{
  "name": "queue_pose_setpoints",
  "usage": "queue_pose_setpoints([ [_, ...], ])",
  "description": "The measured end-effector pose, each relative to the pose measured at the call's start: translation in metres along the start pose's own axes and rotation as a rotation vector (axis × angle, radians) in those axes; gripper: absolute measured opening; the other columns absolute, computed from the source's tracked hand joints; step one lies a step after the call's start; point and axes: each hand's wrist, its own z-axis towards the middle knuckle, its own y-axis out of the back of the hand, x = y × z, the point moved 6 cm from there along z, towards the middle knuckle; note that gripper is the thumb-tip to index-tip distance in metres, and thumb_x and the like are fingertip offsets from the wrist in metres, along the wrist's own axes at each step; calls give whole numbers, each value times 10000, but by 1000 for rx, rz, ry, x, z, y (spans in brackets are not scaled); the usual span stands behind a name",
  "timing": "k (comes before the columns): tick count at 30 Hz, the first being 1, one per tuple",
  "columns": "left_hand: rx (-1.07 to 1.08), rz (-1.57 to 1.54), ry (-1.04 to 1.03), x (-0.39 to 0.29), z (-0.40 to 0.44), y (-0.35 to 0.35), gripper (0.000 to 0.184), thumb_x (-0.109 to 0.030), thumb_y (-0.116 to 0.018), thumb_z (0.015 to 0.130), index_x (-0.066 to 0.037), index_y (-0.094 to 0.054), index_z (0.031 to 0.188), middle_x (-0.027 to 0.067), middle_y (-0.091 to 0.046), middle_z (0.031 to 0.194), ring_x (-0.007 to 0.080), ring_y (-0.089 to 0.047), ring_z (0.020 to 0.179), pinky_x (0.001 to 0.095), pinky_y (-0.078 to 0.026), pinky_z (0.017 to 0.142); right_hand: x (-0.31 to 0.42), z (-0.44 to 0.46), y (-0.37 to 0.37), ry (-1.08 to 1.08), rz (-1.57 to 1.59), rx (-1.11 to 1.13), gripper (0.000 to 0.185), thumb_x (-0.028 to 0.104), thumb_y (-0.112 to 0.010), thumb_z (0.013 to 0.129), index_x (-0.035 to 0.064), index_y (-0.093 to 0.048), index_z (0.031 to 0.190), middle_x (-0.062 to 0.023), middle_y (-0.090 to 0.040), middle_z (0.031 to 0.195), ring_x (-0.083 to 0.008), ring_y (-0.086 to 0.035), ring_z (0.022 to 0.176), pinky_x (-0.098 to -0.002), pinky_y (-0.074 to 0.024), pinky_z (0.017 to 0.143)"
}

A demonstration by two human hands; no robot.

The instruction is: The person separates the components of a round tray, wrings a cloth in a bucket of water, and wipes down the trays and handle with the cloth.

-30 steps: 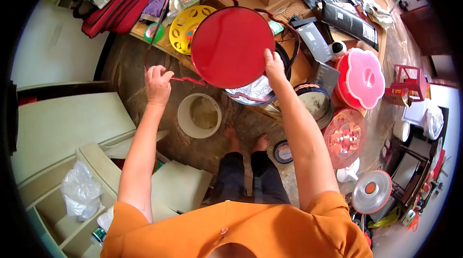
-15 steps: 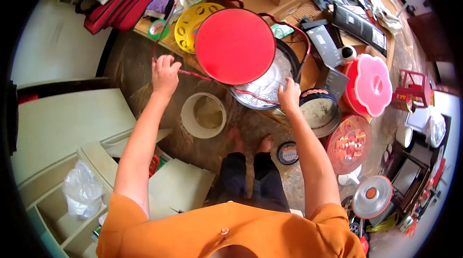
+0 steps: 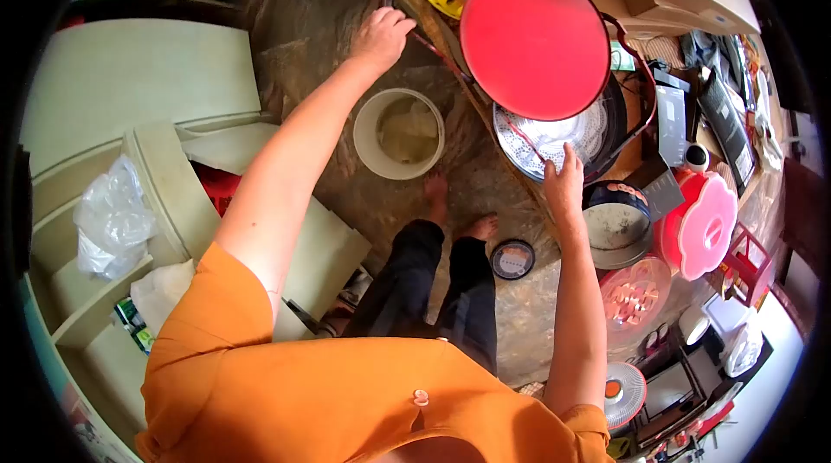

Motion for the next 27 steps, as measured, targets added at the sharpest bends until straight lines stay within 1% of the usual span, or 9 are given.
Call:
queue_pose_setpoints([
  [4, -158, -174, 239, -2, -33, 26, 458, -129, -606, 745, -135, -507, 1192, 111, -487, 1177, 312, -422, 1110, 396, -364, 951, 35, -15, 6, 77, -4, -44, 450, 69, -546, 803, -12, -422, 1228, -235, -494, 1140, -392, -472, 1048, -421, -379, 906],
  [7, -197, -406, 425, 8, -115, -8, 363, -91, -607, 727, -49, -542, 1081, 137, -530, 1079, 328, -492, 993, 410, -413, 865, 92, -41, -2, 314, 75, -11, 343, -16, -507, 792, 3, -489, 1133, -196, -538, 1067, -350, -502, 1003, -390, -399, 883],
  [9, 194, -524, 596, 9, -185, -75, 228, -130, -575, 764, -25, -602, 964, 158, -569, 1021, 336, -531, 961, 410, -441, 830, 114, -56, -40, 396, 216, 128, 321, -36, -507, 778, 8, -514, 1095, -180, -557, 1023, -342, -515, 986, -390, -413, 872],
  [11, 635, -545, 712, 1, -249, -145, 301, -217, -551, 801, -62, -602, 1053, 163, -553, 1095, 324, -519, 1032, 403, -431, 872, 133, -64, -84, 469, 239, 236, 245, -30, -498, 797, -1, -554, 1033, -177, -579, 979, -343, -549, 932, -382, -448, 822],
  [15, 874, -578, 778, -4, -310, -258, 432, -257, -559, 801, -107, -520, 1204, 143, -469, 1248, 326, -440, 1156, 410, -387, 949, 143, -68, -170, 419, 389, 422, 246, -35, -517, 766, 8, -567, 1004, -170, -589, 929, -341, -570, 872, -379, -480, 765],
  [16, 921, -514, 642, -7, -305, -277, 480, -270, -581, 787, -153, -495, 1244, 133, -421, 1301, 318, -388, 1209, 459, -363, 964, 143, -68, -187, 415, 405, 441, 241, -33, -517, 771, 8, -567, 1004, -170, -590, 930, -340, -570, 877, -376, -481, 765],
  [19, 739, -312, 687, -10, -297, -309, 439, -261, -566, 805, -148, -505, 1225, 120, -407, 1325, 285, -321, 1264, 506, -338, 970, 130, -64, -239, 432, 424, 481, 232, -22, -520, 782, 11, -568, 1007, -161, -593, 936, -328, -572, 889, -370, -472, 771],
  [21, 670, -156, 571, -15, -307, -347, 372, -234, -542, 819, -126, -538, 1175, 122, -478, 1260, 292, -399, 1210, 520, -372, 929, 118, -55, -263, 384, 383, 535, 228, -10, -510, 791, 7, -572, 1009, -158, -593, 939, -331, -570, 886, -374, -465, 776],
  [27, 769, -484, 770, 12, -361, -428, 248, -188, -508, 815, -62, -628, 992, 144, -626, 983, 335, -595, 899, 433, -472, 789, 107, -33, -313, 400, 328, 558, 231, 3, -474, 817, -7, -556, 1032, -186, -574, 970, -351, -545, 926, -381, -438, 821],
])
